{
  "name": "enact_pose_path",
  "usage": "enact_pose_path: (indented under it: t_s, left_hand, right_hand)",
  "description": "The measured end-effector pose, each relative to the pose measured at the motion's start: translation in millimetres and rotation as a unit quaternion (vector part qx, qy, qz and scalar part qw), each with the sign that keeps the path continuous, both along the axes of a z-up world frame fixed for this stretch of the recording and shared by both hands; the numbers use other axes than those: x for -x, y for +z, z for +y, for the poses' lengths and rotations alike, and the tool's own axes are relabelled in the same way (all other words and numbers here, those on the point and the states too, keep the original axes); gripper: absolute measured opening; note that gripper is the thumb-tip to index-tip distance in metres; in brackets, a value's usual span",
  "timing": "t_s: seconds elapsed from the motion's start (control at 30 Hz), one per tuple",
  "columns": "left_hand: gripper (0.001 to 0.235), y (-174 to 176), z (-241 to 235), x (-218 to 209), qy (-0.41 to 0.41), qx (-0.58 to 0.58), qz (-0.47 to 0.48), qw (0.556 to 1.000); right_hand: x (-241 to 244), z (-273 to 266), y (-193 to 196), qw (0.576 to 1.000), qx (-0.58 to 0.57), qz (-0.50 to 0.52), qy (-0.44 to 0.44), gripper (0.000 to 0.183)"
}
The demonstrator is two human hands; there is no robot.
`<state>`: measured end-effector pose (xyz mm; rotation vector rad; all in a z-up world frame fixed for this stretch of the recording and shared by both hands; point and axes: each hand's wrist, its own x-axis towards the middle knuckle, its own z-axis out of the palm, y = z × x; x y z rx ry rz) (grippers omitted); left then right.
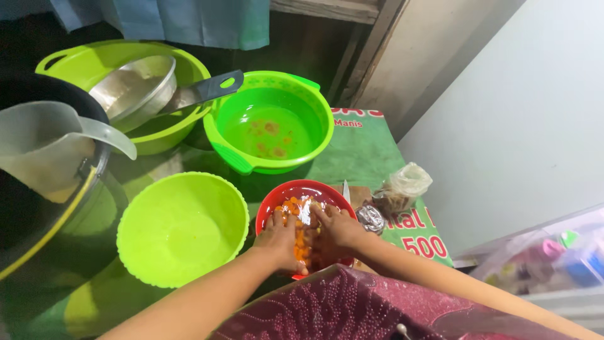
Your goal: The person washes chopped carrots and potatoes by hand in a green bowl, then transfers them into a red bowl. They rinse the green bowl with water from a large black bucket and pour the rinse water into the red bowl. Finally, they mix the vegetables and water in the red bowl.
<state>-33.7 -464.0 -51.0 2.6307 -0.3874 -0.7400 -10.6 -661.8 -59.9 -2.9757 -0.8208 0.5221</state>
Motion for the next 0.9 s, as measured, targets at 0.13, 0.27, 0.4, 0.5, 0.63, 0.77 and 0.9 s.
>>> enact_pose_path:
  t_s: [0.13,0.27,0.4,0.5,0.63,0.77,0.9]
  left_hand:
    - [0.142,-1,-4,1,-0.002,-0.006,-0.016,1.0]
    - [0.124,2,-8,-1,-0.012,-0.022,-0.009,1.0]
    - [0.099,-12,-14,-4,-0.022,-0.041,-0.021,0.999]
    - [0.079,-35,-15,-8,0.001,-0.005,-0.042,0.999]
    - [0.053,-57,-14,-21,0.109,0.135,-0.065,0.983]
    - [0.074,-41,-15,-37,0.162,0.118,-0.032,0.979]
    - [0.091,-3,-14,-42,0.111,0.058,-0.011,0.992]
  right_hand:
    - [2,2,-7,0.989,-0.074,0.072,-0.104,0.137]
    - [3,7,-9,0.966,-0.13,0.135,-0.178,0.142]
    - [1,11,-16,0.932,-0.224,0.124,-0.256,0.122]
    - [-4,13,-17,0.895,-0.284,0.147,-0.312,0.103]
    - [-13,12,-4,0.832,-0.367,0.198,-0.365,0.074]
    - [-26,3,19,0.776,-0.403,0.3,-0.381,0.076]
    - [-36,-3,30,0.926,-0.248,0.177,-0.224,0.09]
